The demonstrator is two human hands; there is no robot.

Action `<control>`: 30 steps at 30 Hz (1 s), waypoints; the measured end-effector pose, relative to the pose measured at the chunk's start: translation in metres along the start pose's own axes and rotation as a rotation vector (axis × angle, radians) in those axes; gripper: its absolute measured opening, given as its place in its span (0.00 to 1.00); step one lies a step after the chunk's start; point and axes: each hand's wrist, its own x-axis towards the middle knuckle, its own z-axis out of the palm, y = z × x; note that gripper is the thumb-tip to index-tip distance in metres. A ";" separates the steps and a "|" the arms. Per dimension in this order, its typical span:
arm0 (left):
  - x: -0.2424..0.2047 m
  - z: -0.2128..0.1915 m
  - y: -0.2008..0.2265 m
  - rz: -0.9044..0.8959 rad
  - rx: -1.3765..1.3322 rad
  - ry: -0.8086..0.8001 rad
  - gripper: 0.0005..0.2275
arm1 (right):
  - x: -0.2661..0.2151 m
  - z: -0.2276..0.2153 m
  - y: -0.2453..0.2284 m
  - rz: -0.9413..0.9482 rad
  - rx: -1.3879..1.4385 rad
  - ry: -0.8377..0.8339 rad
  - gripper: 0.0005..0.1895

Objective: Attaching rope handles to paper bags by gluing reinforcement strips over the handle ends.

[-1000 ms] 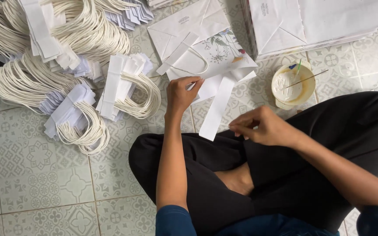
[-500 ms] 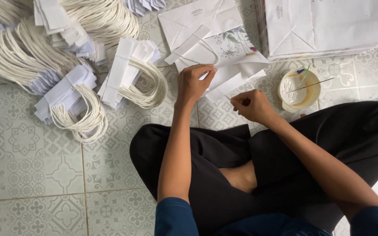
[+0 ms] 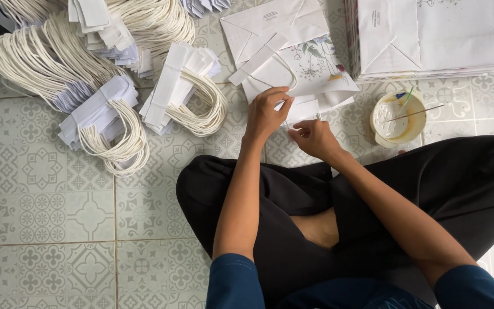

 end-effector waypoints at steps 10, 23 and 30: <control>-0.016 0.009 -0.010 -0.052 0.066 -0.127 0.03 | -0.007 -0.018 0.068 0.026 -0.340 0.198 0.19; -0.019 -0.001 0.002 -0.053 0.061 -0.153 0.04 | 0.003 -0.017 0.078 -0.010 -0.202 0.258 0.05; -0.020 0.002 -0.004 -0.059 0.062 -0.203 0.04 | 0.001 -0.019 0.078 -0.028 -0.170 0.266 0.05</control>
